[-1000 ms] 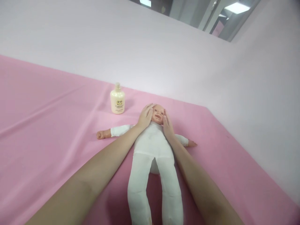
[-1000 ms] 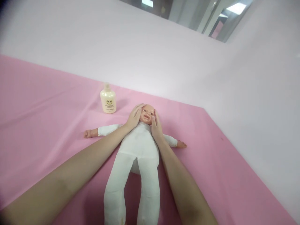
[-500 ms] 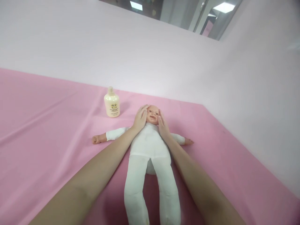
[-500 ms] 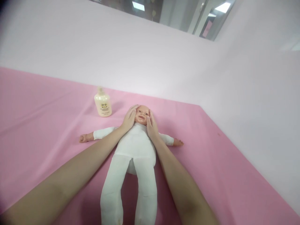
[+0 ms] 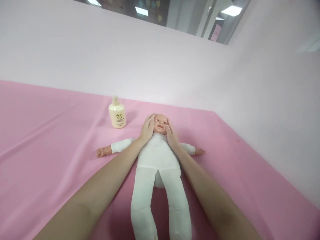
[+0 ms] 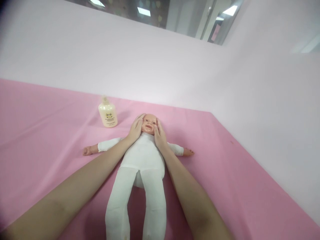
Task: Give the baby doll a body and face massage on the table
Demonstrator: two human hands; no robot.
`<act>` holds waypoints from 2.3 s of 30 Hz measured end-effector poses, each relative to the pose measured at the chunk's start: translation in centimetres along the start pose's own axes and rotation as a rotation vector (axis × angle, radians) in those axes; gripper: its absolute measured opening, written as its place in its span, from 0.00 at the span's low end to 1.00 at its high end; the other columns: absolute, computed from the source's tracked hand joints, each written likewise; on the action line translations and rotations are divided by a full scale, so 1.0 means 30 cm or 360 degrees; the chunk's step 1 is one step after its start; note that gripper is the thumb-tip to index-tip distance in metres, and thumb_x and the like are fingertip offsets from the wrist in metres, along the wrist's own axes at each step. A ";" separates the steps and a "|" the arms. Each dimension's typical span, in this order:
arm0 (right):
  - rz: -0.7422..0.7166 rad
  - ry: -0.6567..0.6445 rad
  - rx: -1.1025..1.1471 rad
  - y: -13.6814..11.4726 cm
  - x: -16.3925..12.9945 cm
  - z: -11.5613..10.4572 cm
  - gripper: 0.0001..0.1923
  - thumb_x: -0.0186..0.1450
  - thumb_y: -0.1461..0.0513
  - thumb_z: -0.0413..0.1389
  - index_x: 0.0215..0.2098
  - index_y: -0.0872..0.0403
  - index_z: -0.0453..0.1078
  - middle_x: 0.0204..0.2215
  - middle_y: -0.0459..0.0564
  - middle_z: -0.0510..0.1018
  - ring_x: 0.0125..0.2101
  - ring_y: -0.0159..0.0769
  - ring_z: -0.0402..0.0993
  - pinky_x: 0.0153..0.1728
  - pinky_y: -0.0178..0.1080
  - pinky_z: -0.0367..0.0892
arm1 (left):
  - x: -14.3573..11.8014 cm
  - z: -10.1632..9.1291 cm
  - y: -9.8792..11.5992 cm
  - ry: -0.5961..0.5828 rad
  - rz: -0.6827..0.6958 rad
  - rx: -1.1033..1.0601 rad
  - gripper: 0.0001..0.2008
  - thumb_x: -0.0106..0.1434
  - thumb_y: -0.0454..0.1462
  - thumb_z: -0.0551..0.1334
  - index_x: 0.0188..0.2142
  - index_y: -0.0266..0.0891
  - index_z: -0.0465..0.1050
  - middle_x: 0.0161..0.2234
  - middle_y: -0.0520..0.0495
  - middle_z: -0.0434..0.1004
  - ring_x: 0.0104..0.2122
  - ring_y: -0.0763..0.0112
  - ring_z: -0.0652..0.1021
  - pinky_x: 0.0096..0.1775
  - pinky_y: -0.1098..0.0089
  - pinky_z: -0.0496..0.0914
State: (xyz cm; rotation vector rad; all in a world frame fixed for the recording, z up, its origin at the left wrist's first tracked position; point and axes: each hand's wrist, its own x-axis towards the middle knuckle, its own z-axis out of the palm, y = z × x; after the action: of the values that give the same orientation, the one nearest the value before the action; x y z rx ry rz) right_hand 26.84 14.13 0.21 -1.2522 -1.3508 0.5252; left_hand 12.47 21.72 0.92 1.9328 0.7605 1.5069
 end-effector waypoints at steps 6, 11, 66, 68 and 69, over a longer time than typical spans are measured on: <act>0.0018 0.0007 -0.0011 -0.001 0.000 0.001 0.34 0.69 0.43 0.42 0.68 0.47 0.48 0.68 0.43 0.53 0.67 0.34 0.48 0.69 0.44 0.43 | 0.000 0.003 -0.008 0.0013 0.0008 -0.0010 0.24 0.71 0.46 0.43 0.58 0.40 0.66 0.60 0.42 0.66 0.61 0.67 0.66 0.65 0.59 0.57; 0.0007 0.0012 0.0000 -0.002 0.001 0.002 0.33 0.68 0.43 0.42 0.68 0.46 0.49 0.68 0.43 0.53 0.67 0.33 0.48 0.69 0.45 0.44 | -0.001 0.003 -0.007 0.0013 0.0014 -0.0020 0.24 0.72 0.46 0.43 0.58 0.40 0.66 0.60 0.42 0.66 0.61 0.66 0.66 0.65 0.59 0.58; 0.0000 0.0015 -0.0021 -0.005 0.002 0.001 0.32 0.69 0.44 0.42 0.68 0.46 0.50 0.68 0.43 0.54 0.67 0.35 0.51 0.68 0.45 0.45 | -0.001 0.002 0.001 0.0045 -0.0008 -0.0069 0.22 0.71 0.46 0.45 0.56 0.40 0.67 0.58 0.42 0.68 0.59 0.65 0.67 0.64 0.57 0.58; -0.0013 0.0016 -0.0015 0.000 0.004 0.001 0.32 0.69 0.44 0.42 0.67 0.46 0.50 0.67 0.44 0.55 0.67 0.34 0.51 0.68 0.45 0.45 | -0.002 0.002 0.001 0.0045 -0.0006 -0.0073 0.22 0.71 0.45 0.45 0.56 0.40 0.67 0.58 0.42 0.68 0.59 0.66 0.68 0.64 0.58 0.58; -0.0018 0.0021 -0.0011 0.003 0.005 0.001 0.32 0.69 0.44 0.42 0.67 0.46 0.50 0.67 0.44 0.55 0.67 0.34 0.51 0.68 0.45 0.45 | -0.002 0.002 0.001 0.0045 -0.0004 -0.0075 0.22 0.71 0.45 0.45 0.56 0.40 0.67 0.58 0.42 0.68 0.59 0.66 0.68 0.64 0.58 0.58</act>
State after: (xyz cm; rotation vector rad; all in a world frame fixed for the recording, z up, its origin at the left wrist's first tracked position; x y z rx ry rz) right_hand 26.86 14.30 0.20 -1.2510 -1.3490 0.5037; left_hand 12.53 21.65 0.89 1.8788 0.7326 1.5402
